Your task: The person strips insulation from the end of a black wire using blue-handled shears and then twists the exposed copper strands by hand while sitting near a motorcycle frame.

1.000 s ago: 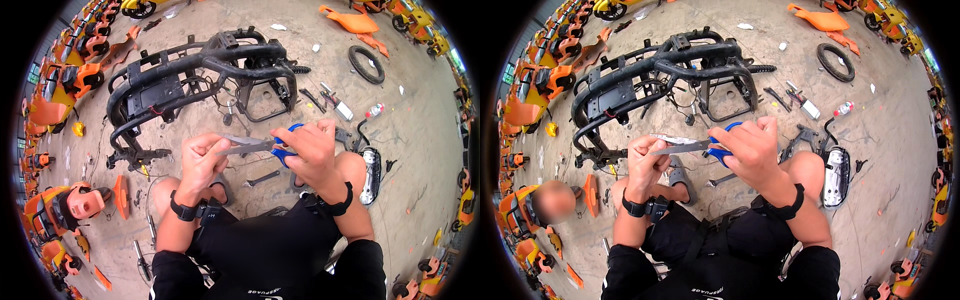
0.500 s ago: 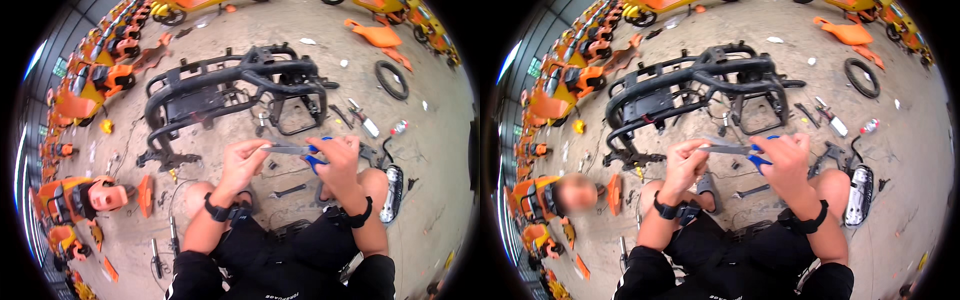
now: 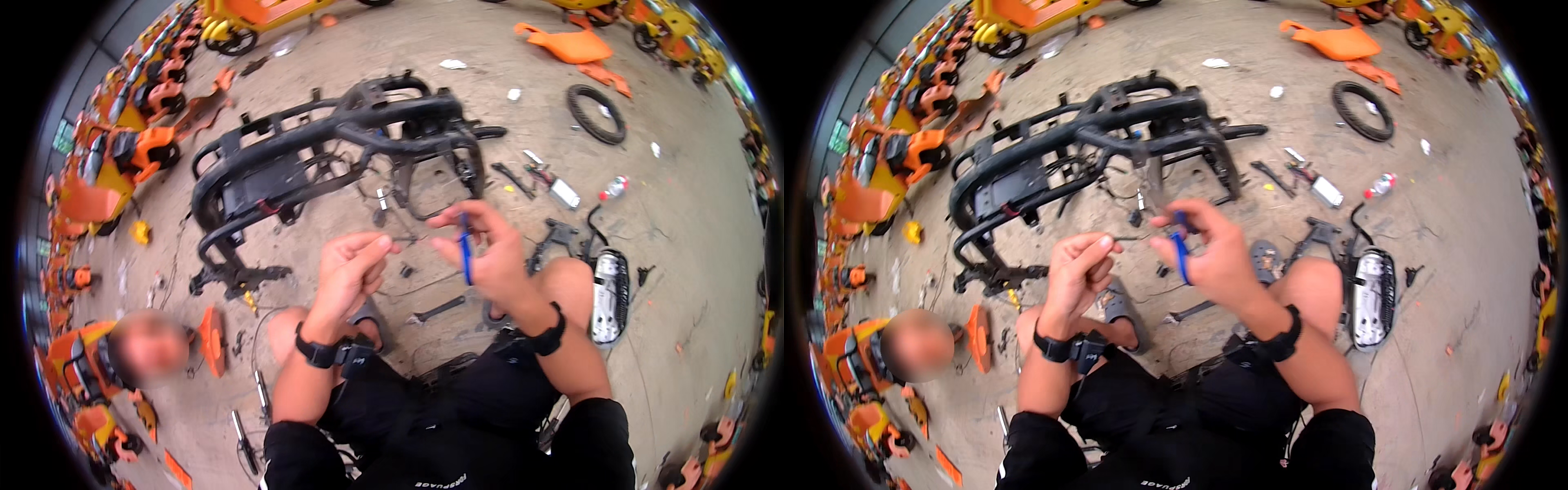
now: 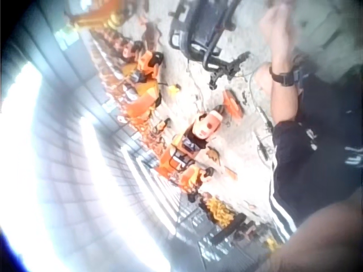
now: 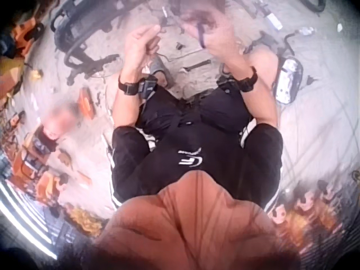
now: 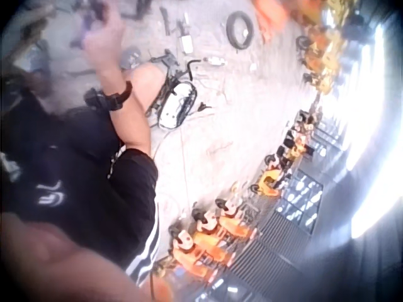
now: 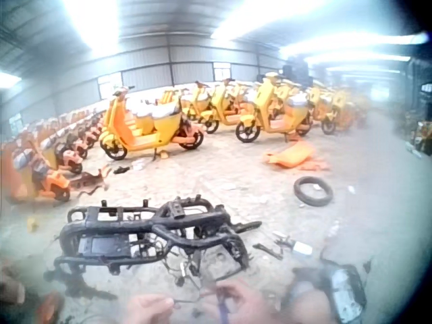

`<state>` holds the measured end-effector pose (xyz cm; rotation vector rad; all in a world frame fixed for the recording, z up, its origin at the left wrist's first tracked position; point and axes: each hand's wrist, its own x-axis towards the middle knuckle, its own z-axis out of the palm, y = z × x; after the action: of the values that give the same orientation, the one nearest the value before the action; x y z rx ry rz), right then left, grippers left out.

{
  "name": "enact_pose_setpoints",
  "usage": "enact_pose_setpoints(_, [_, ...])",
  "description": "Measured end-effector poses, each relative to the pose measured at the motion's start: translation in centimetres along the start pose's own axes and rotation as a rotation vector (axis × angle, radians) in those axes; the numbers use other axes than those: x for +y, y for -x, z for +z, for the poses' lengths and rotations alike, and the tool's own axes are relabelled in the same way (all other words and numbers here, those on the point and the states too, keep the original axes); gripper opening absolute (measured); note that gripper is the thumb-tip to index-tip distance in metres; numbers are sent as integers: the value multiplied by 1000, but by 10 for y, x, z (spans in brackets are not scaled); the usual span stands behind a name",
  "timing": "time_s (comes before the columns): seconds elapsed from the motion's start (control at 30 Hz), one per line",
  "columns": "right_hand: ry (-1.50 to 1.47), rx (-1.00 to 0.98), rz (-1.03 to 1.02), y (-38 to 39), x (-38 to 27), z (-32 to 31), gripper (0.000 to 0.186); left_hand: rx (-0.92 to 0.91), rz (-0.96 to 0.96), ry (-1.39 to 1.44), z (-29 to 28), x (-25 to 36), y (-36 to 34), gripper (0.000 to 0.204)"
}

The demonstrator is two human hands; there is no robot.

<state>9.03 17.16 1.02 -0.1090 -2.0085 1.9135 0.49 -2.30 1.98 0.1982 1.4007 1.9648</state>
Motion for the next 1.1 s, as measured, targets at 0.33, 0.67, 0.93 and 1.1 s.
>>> enact_pose_setpoints(0.33, [77, -13, 40, 1, -2, 3, 36, 90, 94, -169, 0, -16, -7, 20])
enact_pose_setpoints(0.67, [40, 94, 39, 6, -2, 11, 35, 337, 776, -905, 13, -27, -12, 25])
enact_pose_setpoints(0.93, [157, 23, -66, 4, 10, 14, 30, 201, 758, -1059, 22, -16, 4, 23])
enact_pose_setpoints(1.1, [203, 84, -228, 3, 15, 17, 25, 169, 780, -990, 21, -24, -1, 19])
